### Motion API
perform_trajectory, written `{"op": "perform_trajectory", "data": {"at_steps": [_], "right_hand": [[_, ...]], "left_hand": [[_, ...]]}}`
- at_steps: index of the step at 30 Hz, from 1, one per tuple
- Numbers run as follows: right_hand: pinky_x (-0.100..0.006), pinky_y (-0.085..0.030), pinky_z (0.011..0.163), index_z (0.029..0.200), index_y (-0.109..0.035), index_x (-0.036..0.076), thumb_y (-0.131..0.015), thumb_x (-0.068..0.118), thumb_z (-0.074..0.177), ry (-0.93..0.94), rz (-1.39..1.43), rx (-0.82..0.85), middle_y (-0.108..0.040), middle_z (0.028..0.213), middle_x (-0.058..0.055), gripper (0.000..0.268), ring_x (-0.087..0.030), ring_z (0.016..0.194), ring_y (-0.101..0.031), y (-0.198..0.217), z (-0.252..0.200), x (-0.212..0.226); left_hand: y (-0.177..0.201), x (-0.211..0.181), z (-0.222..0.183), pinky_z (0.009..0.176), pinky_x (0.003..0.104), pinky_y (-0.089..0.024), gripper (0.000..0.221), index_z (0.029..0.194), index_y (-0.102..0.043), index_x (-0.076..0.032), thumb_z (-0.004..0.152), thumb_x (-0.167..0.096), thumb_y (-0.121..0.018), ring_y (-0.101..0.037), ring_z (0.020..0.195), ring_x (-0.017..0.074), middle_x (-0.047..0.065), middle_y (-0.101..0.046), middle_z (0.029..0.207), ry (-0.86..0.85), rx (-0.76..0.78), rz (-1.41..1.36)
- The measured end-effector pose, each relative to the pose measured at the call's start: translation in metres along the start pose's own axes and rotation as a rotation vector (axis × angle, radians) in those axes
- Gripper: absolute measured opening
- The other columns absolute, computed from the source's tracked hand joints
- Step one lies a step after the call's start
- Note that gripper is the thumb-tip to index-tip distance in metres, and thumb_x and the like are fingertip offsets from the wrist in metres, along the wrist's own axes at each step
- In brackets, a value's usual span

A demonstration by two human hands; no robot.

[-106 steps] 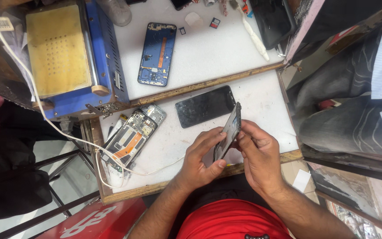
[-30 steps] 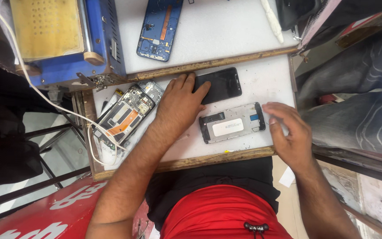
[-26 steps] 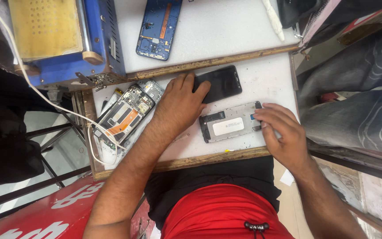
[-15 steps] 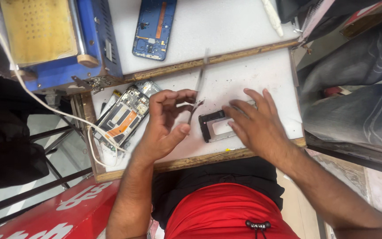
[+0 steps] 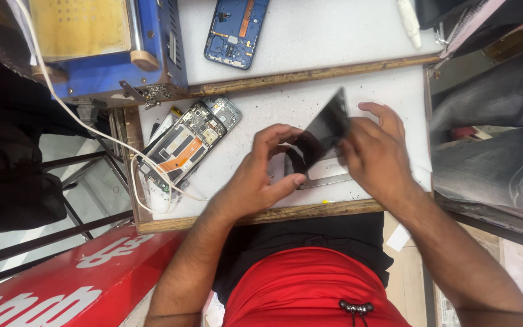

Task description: The person handles several disassembled smartphones and internal components on a cluttered workbench. They pick up and inspect a phone chassis, a motherboard, and a screen assembly, moving them around the workspace while another person stands nearby.

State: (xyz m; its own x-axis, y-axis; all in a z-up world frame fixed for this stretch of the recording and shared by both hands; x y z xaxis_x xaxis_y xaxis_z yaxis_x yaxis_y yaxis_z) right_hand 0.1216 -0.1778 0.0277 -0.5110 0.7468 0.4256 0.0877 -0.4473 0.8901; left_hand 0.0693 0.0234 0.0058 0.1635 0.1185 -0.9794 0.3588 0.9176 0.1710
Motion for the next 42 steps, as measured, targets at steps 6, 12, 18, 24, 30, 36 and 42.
{"op": "perform_trajectory", "data": {"at_steps": [6,12,18,24,30,36,42], "right_hand": [[-0.060,-0.022,0.126,0.121,-0.071,0.011,-0.074,0.054,0.080,0.116,-0.113,0.479,-0.068,0.120,-0.011,0.060,-0.028,0.130,-0.052,-0.019,-0.018,-0.008],[-0.055,-0.037,0.114,0.126,-0.063,0.008,-0.080,0.048,0.080,0.212,-0.033,0.160,-0.062,0.130,-0.013,0.063,-0.031,0.124,-0.055,0.000,-0.015,0.008],[-0.053,-0.049,0.093,0.134,-0.059,0.007,-0.088,0.036,0.073,-0.150,-0.107,0.063,-0.059,0.129,-0.016,0.073,-0.036,0.112,-0.055,0.000,-0.017,0.032],[-0.049,-0.055,0.081,0.141,-0.051,0.006,-0.090,0.034,0.073,-0.298,0.019,0.075,-0.060,0.117,-0.025,0.083,-0.038,0.104,-0.061,0.000,-0.008,0.031],[-0.029,-0.052,0.063,0.158,-0.032,0.016,-0.070,0.010,0.092,-0.692,0.747,0.136,-0.070,0.093,-0.013,0.077,-0.019,0.077,-0.068,-0.013,-0.015,-0.004],[-0.025,-0.059,0.064,0.156,-0.028,0.014,-0.067,0.004,0.091,-0.664,1.017,0.052,-0.073,0.103,-0.010,0.076,-0.015,0.085,-0.071,-0.028,-0.018,0.003],[-0.029,-0.059,0.079,0.139,-0.063,0.012,-0.073,0.013,0.095,-0.584,0.259,0.128,-0.080,0.106,-0.012,0.045,-0.023,0.094,-0.079,0.019,-0.021,0.003]], "left_hand": [[-0.010,-0.001,0.007,0.118,0.045,-0.052,0.066,0.156,-0.023,-0.006,0.104,-0.021,-0.061,-0.061,0.134,0.0283,0.021,-0.054,0.150,-0.020,0.017,0.057],[-0.002,0.001,0.012,0.105,0.041,-0.057,0.069,0.158,-0.025,-0.004,0.109,-0.043,-0.052,-0.064,0.126,0.0251,0.022,-0.057,0.147,0.049,-0.169,-0.769],[0.015,-0.001,0.005,0.110,0.039,-0.053,0.056,0.154,-0.035,-0.004,0.107,-0.021,-0.060,-0.061,0.128,0.0206,0.016,-0.058,0.140,0.059,-0.303,-0.856],[0.017,0.005,0.010,0.104,0.034,-0.053,0.037,0.137,-0.054,0.001,0.102,-0.006,-0.067,-0.065,0.118,0.0165,0.009,-0.067,0.126,0.085,-0.409,-0.526],[0.014,-0.009,0.023,0.107,0.031,-0.053,0.033,0.134,-0.058,0.002,0.102,-0.002,-0.067,-0.064,0.120,0.0139,0.008,-0.067,0.125,-0.020,-0.377,-0.401],[0.016,-0.017,0.043,0.096,0.028,-0.057,0.021,0.120,-0.065,-0.001,0.100,-0.001,-0.071,-0.071,0.108,0.0104,0.005,-0.076,0.110,-0.068,-0.333,-0.154],[0.005,-0.021,0.060,0.090,0.030,-0.060,0.028,0.113,-0.067,-0.008,0.090,0.007,-0.070,-0.072,0.101,0.0151,0.004,-0.073,0.111,-0.165,-0.232,-0.039]]}}
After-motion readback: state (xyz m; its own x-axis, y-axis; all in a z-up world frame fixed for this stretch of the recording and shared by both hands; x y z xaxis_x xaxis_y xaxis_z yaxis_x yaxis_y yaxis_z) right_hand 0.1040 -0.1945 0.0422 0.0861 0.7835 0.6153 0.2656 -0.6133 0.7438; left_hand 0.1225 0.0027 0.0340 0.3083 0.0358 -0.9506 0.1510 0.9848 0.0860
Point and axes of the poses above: each hand's wrist, its own z-axis towards the middle knuckle, its own y-axis out of the back of the hand, x = y × z, the point moved 6 cm from there along z, towards the middle knuckle
